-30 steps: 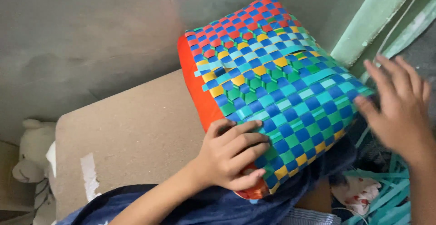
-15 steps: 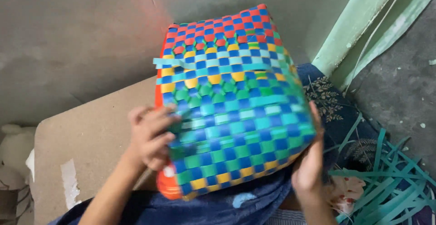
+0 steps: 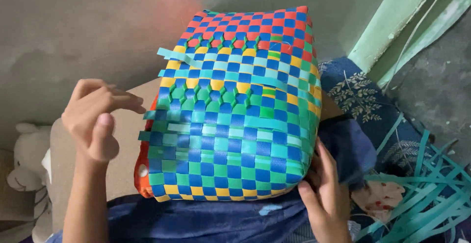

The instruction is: Weaving a basket using colorful plastic strips by tucking the ends into the existing structure.

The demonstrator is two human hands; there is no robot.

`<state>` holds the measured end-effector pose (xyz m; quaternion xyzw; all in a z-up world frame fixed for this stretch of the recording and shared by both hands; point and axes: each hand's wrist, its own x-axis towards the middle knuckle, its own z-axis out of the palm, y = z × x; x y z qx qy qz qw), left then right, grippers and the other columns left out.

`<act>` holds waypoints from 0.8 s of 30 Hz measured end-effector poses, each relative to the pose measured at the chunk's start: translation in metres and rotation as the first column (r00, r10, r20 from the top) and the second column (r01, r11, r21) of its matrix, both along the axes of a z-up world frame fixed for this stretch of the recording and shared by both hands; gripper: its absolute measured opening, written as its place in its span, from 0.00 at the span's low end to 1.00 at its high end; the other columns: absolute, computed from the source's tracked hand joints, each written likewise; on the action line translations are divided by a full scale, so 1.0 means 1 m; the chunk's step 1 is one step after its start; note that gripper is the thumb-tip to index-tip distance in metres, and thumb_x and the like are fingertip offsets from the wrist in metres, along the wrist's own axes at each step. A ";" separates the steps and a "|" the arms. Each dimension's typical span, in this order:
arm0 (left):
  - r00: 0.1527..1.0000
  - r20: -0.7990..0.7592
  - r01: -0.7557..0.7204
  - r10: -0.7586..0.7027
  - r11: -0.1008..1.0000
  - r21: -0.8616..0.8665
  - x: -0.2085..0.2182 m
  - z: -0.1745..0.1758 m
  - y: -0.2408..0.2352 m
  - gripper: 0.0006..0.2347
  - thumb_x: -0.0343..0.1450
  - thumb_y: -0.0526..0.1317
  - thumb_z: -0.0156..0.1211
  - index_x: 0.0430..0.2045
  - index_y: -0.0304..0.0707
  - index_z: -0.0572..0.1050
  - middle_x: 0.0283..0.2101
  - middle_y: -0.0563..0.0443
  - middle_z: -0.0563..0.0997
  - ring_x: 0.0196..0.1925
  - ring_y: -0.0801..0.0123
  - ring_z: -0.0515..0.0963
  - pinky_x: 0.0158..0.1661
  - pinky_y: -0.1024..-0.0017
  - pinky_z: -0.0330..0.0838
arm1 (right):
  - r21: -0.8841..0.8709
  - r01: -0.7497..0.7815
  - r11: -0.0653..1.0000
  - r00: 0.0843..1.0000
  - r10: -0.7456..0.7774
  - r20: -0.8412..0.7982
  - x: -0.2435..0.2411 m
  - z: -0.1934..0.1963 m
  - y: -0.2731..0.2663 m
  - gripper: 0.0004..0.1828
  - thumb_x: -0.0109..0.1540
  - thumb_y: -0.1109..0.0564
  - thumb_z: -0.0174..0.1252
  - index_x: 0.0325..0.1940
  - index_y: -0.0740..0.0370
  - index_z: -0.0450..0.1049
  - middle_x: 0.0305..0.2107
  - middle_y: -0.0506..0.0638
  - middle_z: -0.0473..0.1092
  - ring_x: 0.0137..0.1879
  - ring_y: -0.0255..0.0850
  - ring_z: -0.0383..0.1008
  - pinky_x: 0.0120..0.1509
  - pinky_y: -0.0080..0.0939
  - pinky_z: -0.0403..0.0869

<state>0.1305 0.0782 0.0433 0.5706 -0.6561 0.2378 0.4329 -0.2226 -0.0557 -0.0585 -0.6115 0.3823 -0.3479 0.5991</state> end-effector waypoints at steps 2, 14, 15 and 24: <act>0.991 0.135 -0.017 0.014 1.000 0.016 -0.024 0.015 0.000 0.27 0.80 0.42 0.25 0.22 0.29 0.78 0.31 0.42 0.84 0.29 0.61 0.78 0.50 0.55 0.66 | -0.286 -0.065 0.956 0.945 -0.033 -0.325 -0.010 -0.006 -0.001 0.44 0.61 0.41 0.48 0.80 0.52 0.47 0.74 0.53 0.53 0.69 0.49 0.68 0.68 0.50 0.72; 0.929 0.229 0.227 -0.292 0.936 0.270 -0.121 0.012 -0.021 0.17 0.78 0.44 0.41 0.51 0.34 0.75 0.55 0.45 0.82 0.60 0.50 0.81 0.57 0.52 0.68 | -0.620 -0.211 0.756 0.852 -0.169 -0.496 -0.038 -0.059 -0.011 0.06 0.62 0.56 0.54 0.33 0.47 0.76 0.23 0.40 0.75 0.34 0.46 0.75 0.46 0.51 0.66; 0.929 0.222 0.232 -0.295 0.934 0.271 -0.124 0.008 -0.024 0.17 0.78 0.44 0.41 0.51 0.34 0.75 0.55 0.45 0.82 0.60 0.50 0.81 0.57 0.52 0.68 | -0.617 -0.214 0.758 0.848 -0.170 -0.502 -0.034 -0.050 -0.009 0.06 0.62 0.56 0.54 0.33 0.47 0.76 0.23 0.40 0.75 0.34 0.46 0.75 0.46 0.51 0.66; 0.933 0.353 -0.092 -0.072 0.899 0.428 -0.137 -0.016 -0.038 0.27 0.78 0.58 0.34 0.70 0.49 0.64 0.75 0.45 0.62 0.78 0.48 0.58 0.69 0.42 0.49 | -0.547 0.051 0.836 0.994 -0.097 -0.055 -0.010 -0.032 0.009 0.17 0.69 0.54 0.49 0.25 0.56 0.67 0.19 0.44 0.65 0.32 0.37 0.66 0.45 0.38 0.64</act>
